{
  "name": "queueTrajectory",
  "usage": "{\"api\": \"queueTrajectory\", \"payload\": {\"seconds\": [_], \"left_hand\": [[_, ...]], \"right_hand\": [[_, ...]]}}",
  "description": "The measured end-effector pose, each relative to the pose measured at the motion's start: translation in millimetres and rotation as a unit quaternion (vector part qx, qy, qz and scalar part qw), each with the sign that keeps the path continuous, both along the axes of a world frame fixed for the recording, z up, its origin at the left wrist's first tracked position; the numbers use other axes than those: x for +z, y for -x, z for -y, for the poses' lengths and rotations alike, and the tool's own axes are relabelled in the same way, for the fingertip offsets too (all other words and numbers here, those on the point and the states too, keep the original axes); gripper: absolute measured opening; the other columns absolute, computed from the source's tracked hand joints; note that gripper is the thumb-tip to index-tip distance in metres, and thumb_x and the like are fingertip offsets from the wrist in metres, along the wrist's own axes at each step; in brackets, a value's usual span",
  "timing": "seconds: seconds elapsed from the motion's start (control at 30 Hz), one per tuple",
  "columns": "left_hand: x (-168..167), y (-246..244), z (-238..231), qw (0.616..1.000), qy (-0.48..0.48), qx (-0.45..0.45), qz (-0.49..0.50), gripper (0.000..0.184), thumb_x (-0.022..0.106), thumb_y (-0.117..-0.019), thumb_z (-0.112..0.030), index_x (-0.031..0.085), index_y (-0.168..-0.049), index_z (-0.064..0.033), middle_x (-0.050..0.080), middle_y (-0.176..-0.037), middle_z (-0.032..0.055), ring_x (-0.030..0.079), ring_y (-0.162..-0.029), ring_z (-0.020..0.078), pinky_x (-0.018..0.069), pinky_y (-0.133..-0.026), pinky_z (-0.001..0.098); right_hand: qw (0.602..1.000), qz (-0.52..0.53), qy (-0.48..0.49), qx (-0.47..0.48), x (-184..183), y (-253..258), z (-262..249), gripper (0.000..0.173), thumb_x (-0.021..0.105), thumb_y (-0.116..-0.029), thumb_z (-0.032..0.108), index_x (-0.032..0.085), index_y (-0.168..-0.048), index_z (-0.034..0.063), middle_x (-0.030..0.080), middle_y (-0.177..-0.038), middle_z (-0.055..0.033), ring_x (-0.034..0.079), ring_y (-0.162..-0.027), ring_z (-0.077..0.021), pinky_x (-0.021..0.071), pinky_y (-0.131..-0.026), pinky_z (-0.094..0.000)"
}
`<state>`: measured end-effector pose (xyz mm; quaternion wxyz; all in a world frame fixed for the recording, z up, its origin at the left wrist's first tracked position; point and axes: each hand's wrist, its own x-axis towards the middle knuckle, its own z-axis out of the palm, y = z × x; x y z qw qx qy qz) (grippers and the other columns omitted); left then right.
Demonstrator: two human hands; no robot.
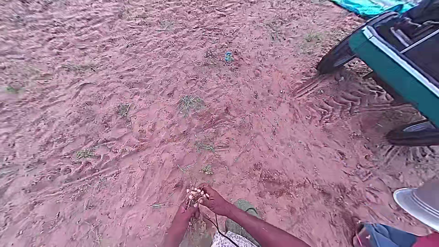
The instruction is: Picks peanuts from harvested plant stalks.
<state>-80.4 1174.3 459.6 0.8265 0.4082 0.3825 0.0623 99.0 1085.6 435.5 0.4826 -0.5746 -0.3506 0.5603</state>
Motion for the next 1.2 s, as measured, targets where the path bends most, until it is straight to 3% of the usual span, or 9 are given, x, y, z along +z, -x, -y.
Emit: {"api": "queueTrajectory", "payload": {"seconds": [0.1, 0.23, 0.33, 0.53, 0.77, 0.83, 0.97, 1.07, 1.2], "left_hand": [[24.9, -13.9, -42.2, 0.999, -0.019, -0.021, -0.018, 0.023, 0.054, -0.1007, -0.02, 0.06, -0.117, -0.005, 0.062, -0.071, 0.0005, 0.061, -0.062, 0.0103, 0.0549, -0.064, 0.0275], [41.3, -63.8, -97.0, 0.988, -0.08, -0.082, -0.105, 0.035, 0.06, -0.0999, -0.028, 0.061, -0.125, -0.0025, 0.068, -0.082, 0.0017, 0.062, -0.066, 0.0086, 0.0551, -0.064, 0.0261], [43.6, -123.5, -144.5, 0.973, -0.129, -0.139, -0.134, 0.034, 0.062, -0.099, -0.028, 0.063, -0.123, -0.0044, 0.064, -0.08, -0.0002, 0.057, -0.062, 0.0073, 0.0515, -0.06, 0.0261], [61.4, -268.6, -248.9, 0.917, -0.246, -0.268, -0.163, 0.03, 0.061, -0.1016, -0.027, 0.066, -0.125, -0.0093, 0.071, -0.099, 0.0024, 0.064, -0.079, 0.0092, 0.0551, -0.077, 0.033], [119.5, -409.6, -344.4, 0.916, -0.227, -0.317, -0.094, 0.026, 0.059, -0.1025, -0.025, 0.067, -0.121, -0.0093, 0.07, -0.098, -0.0023, 0.063, -0.082, 0.0032, 0.0543, -0.079, 0.0267], [125.2, -438.6, -373.9, 0.922, -0.222, -0.306, -0.085, 0.025, 0.058, -0.1024, -0.024, 0.066, -0.119, -0.0082, 0.067, -0.094, -0.0034, 0.06, -0.077, 0.0029, 0.0524, -0.075, 0.0258], [119.0, -485.2, -465.8, 0.96, -0.144, -0.23, -0.063, 0.012, 0.056, -0.1037, -0.016, 0.067, -0.106, -0.0112, 0.06, -0.073, -0.0074, 0.05, -0.057, 0.0005, 0.0444, -0.055, 0.0181], [104.5, -537.3, -545.4, 0.97, -0.095, -0.225, -0.002, 0.014, 0.056, -0.1037, -0.019, 0.067, -0.101, -0.0116, 0.059, -0.071, -0.0059, 0.052, -0.057, 0.0021, 0.0463, -0.056, 0.0183], [92.2, -642.5, -638.9, 0.96, -0.091, -0.253, 0.075, 0.016, 0.056, -0.1043, -0.021, 0.069, -0.102, -0.0113, 0.063, -0.076, -0.0054, 0.052, -0.06, 0.0011, 0.0465, -0.057, 0.0175]], "right_hand": [[0.992, 0.115, -0.005, 0.045, 29.1, -19.2, -39.5, 0.042, 0.059, -0.1042, 0.038, 0.063, -0.125, 0.0012, 0.068, -0.115, -0.0143, 0.067, -0.104, -0.0187, 0.0539, -0.095, -0.0385], [0.978, 0.172, 0.03, 0.111, 59.0, -70.4, -85.6, 0.042, 0.049, -0.1089, 0.034, 0.059, -0.132, -0.0002, 0.069, -0.112, -0.0206, 0.068, -0.106, -0.0304, 0.0521, -0.098, -0.0501], [0.97, 0.191, 0.068, 0.132, 55.4, -129.3, -124.6, 0.047, 0.049, -0.1082, 0.04, 0.063, -0.122, -0.0034, 0.069, -0.105, -0.0227, 0.068, -0.103, -0.0352, 0.0515, -0.095, -0.0549], [0.953, 0.167, 0.026, 0.25, 56.9, -294.8, -219.3, 0.045, 0.047, -0.1094, 0.036, 0.066, -0.109, -0.0042, 0.068, -0.097, -0.0193, 0.067, -0.092, -0.0305, 0.0509, -0.089, -0.0529], [0.912, 0.164, 0.013, 0.375, 131.1, -459.4, -302.6, 0.047, 0.053, -0.1069, 0.042, 0.067, -0.115, -0.0024, 0.069, -0.096, -0.016, 0.067, -0.089, -0.0235, 0.0529, -0.086, -0.0489], [0.906, 0.174, 0.018, 0.385, 138.3, -505.6, -319.2, 0.044, 0.051, -0.1074, 0.042, 0.064, -0.101, 0.0011, 0.059, -0.081, -0.008, 0.057, -0.075, -0.0166, 0.0482, -0.073, -0.0415], [0.972, 0.043, 0.099, 0.21, 121.0, -607.5, -343.0, 0.036, 0.047, -0.1095, 0.028, 0.06, -0.082, 0.009, 0.049, -0.061, 0.006, 0.044, -0.05, -0.0014, 0.0354, -0.047, -0.0184], [0.98, -0.131, 0.143, 0.045, 93.6, -642.3, -397.9, 0.029, 0.043, -0.1066, 0.029, 0.065, -0.107, 0.011, 0.073, -0.092, -0.0044, 0.068, -0.069, -0.0095, 0.0523, -0.054, -0.0218], [0.955, -0.283, 0.029, -0.083, 78.5, -652.0, -511.8, 0.044, 0.055, -0.0997, 0.045, 0.063, -0.129, 0.013, 0.071, -0.118, -0.01, 0.07, -0.09, -0.0157, 0.0566, -0.069, -0.0272]]}}
